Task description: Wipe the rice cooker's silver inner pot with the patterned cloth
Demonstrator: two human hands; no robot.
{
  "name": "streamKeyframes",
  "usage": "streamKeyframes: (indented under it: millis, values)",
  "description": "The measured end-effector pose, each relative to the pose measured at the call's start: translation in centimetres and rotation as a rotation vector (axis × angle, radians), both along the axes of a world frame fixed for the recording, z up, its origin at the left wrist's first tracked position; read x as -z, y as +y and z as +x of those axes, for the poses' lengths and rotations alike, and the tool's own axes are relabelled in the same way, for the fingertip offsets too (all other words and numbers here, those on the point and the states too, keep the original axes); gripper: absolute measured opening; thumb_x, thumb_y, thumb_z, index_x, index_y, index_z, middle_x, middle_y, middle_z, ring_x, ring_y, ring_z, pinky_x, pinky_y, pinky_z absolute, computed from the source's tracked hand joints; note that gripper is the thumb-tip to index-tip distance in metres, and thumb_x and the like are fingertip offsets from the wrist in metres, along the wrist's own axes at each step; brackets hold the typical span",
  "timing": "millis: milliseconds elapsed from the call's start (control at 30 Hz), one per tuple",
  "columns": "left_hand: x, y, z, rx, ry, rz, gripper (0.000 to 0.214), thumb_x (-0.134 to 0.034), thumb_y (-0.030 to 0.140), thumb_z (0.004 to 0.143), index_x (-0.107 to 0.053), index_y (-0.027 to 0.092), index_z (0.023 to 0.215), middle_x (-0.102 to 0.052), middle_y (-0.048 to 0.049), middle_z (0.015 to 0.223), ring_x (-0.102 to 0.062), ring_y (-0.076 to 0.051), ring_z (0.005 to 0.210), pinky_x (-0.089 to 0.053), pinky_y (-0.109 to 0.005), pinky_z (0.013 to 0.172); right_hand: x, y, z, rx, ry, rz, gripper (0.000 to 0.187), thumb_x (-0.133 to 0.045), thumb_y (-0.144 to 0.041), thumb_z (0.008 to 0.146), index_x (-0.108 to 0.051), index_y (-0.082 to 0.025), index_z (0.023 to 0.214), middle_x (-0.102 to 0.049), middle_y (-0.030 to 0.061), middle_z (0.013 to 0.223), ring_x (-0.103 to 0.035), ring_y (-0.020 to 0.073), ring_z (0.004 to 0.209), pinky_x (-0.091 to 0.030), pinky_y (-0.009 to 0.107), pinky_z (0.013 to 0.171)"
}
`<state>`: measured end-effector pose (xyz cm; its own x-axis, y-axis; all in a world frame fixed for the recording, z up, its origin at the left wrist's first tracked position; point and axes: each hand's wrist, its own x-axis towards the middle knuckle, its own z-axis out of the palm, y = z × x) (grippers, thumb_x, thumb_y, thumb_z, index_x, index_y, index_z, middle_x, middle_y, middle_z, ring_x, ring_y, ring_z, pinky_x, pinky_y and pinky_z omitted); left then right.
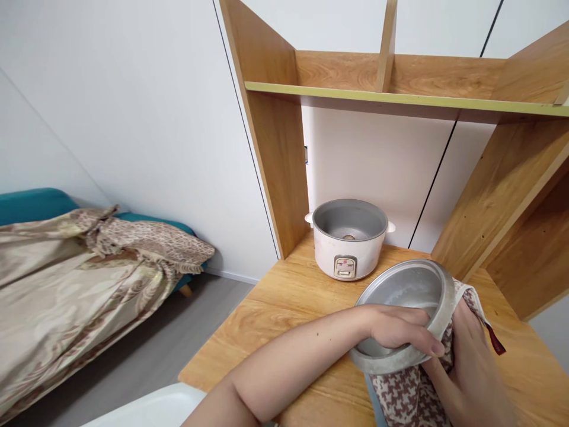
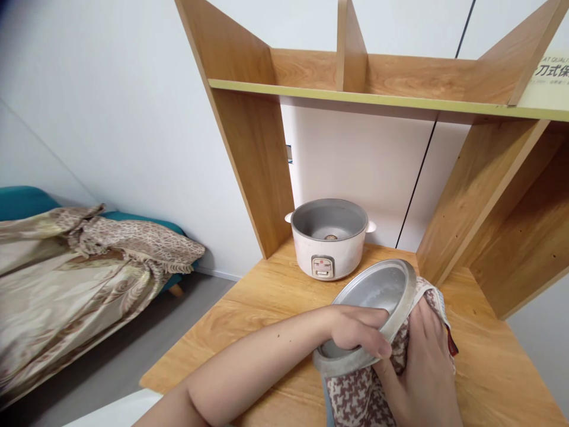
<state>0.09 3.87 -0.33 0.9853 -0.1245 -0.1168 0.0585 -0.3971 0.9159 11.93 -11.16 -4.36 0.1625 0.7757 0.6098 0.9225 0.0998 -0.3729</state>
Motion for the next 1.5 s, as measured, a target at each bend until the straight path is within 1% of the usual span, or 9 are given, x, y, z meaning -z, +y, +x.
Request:
streamKeyframes:
  millis: [133, 333, 533, 667, 867, 1067, 1300, 1433, 1500]
  values:
    - [0.1, 0.1, 0.0, 0.007, -0.005, -0.016, 0.042, -0.058, 0.047, 0.079, -0.045, 0.019, 0.051, -0.040, 0.0015, 0.051, -0.041, -0.013, 0.057, -0.037, -0.031, 0.059, 0.4, 0.0, 0.0, 0.024, -0.033, 0.001, 0.068, -0.053, -0.052, 0.093, -0.037, -0.022, 0.151, -0.049, 0.0180, 0.147, -0.044, 0.0385, 0.139, -0.046, 0.059, 0.103]
    - [0.9, 0.6, 0.2, -0.020, -0.043, -0.031, 0.048, -0.057, 0.054, 0.079, -0.039, 0.020, 0.051, -0.037, 0.0016, 0.050, -0.038, -0.013, 0.054, -0.035, -0.032, 0.057, 1.3, 0.1, -0.3, 0.049, -0.139, 0.017, 0.073, -0.057, -0.057, 0.090, -0.036, -0.019, 0.149, -0.049, 0.0201, 0.145, -0.042, 0.0404, 0.139, -0.043, 0.060, 0.104]
    - [1.3, 0.9, 0.3, -0.037, -0.088, -0.052, 0.047, -0.055, 0.054, 0.081, -0.035, 0.021, 0.054, -0.035, 0.0021, 0.055, -0.036, -0.012, 0.059, -0.036, -0.032, 0.060, 1.3, 0.7, -1.7, 0.115, -0.287, 0.130, 0.071, -0.048, -0.058, 0.095, -0.039, -0.010, 0.146, -0.054, 0.0229, 0.134, -0.046, 0.0414, 0.132, -0.044, 0.059, 0.101]
    - [1.8, 1.0, 0.4, -0.060, -0.096, -0.073, 0.042, -0.054, 0.053, 0.081, -0.039, 0.021, 0.057, -0.038, 0.0017, 0.059, -0.039, -0.014, 0.063, -0.039, -0.034, 0.066, 1.4, 0.8, -2.4, 0.146, -0.342, 0.151, 0.076, -0.045, -0.058, 0.096, -0.034, -0.005, 0.149, -0.048, 0.0267, 0.142, -0.043, 0.0437, 0.133, -0.043, 0.061, 0.101]
    - [2.0, 1.0, 0.3, -0.094, -0.086, -0.101, 0.042, -0.054, 0.056, 0.077, -0.038, 0.021, 0.060, -0.036, 0.0018, 0.063, -0.037, -0.014, 0.066, -0.039, -0.035, 0.067, 1.5, 0.9, -2.9, 0.160, -0.395, 0.164, 0.080, -0.047, -0.054, 0.094, -0.028, -0.002, 0.152, -0.049, 0.0286, 0.138, -0.043, 0.0466, 0.130, -0.043, 0.063, 0.098]
    - [2.2, 1.0, 0.2, -0.089, -0.076, -0.133, 0.042, -0.053, 0.058, 0.077, -0.041, 0.020, 0.062, -0.038, 0.0009, 0.066, -0.038, -0.014, 0.066, -0.040, -0.036, 0.068, 1.6, 0.7, -2.8, 0.149, -0.385, 0.153, 0.078, -0.048, -0.054, 0.095, -0.030, -0.002, 0.150, -0.047, 0.0290, 0.141, -0.043, 0.0450, 0.131, -0.044, 0.062, 0.099]
    - [2.4, 1.1, 0.3, -0.070, -0.076, -0.130, 0.043, -0.056, 0.057, 0.077, -0.040, 0.021, 0.059, -0.037, 0.0004, 0.064, -0.039, -0.014, 0.064, -0.043, -0.036, 0.065, 2.2, 0.6, -2.0, 0.141, -0.353, 0.096, 0.081, -0.050, -0.057, 0.094, -0.027, -0.008, 0.154, -0.043, 0.0261, 0.149, -0.038, 0.0428, 0.139, -0.042, 0.061, 0.103]
    - [2.1, 0.9, 0.1, -0.045, -0.078, -0.119, 0.042, -0.060, 0.055, 0.075, -0.045, 0.019, 0.060, -0.040, 0.0003, 0.062, -0.041, -0.014, 0.061, -0.042, -0.034, 0.059, 2.1, 0.4, -1.6, 0.135, -0.330, 0.088, 0.077, -0.050, -0.058, 0.094, -0.034, -0.009, 0.150, -0.046, 0.0245, 0.147, -0.042, 0.0398, 0.136, -0.043, 0.057, 0.102]
    - [2.1, 0.8, 0.1, -0.074, -0.108, -0.110, 0.041, -0.065, 0.053, 0.074, -0.050, 0.018, 0.062, -0.043, 0.0004, 0.061, -0.044, -0.015, 0.061, -0.044, -0.033, 0.059, 2.1, 0.2, -1.4, 0.130, -0.331, 0.092, 0.075, -0.050, -0.058, 0.094, -0.036, -0.008, 0.149, -0.046, 0.0243, 0.147, -0.042, 0.0392, 0.137, -0.043, 0.056, 0.102]
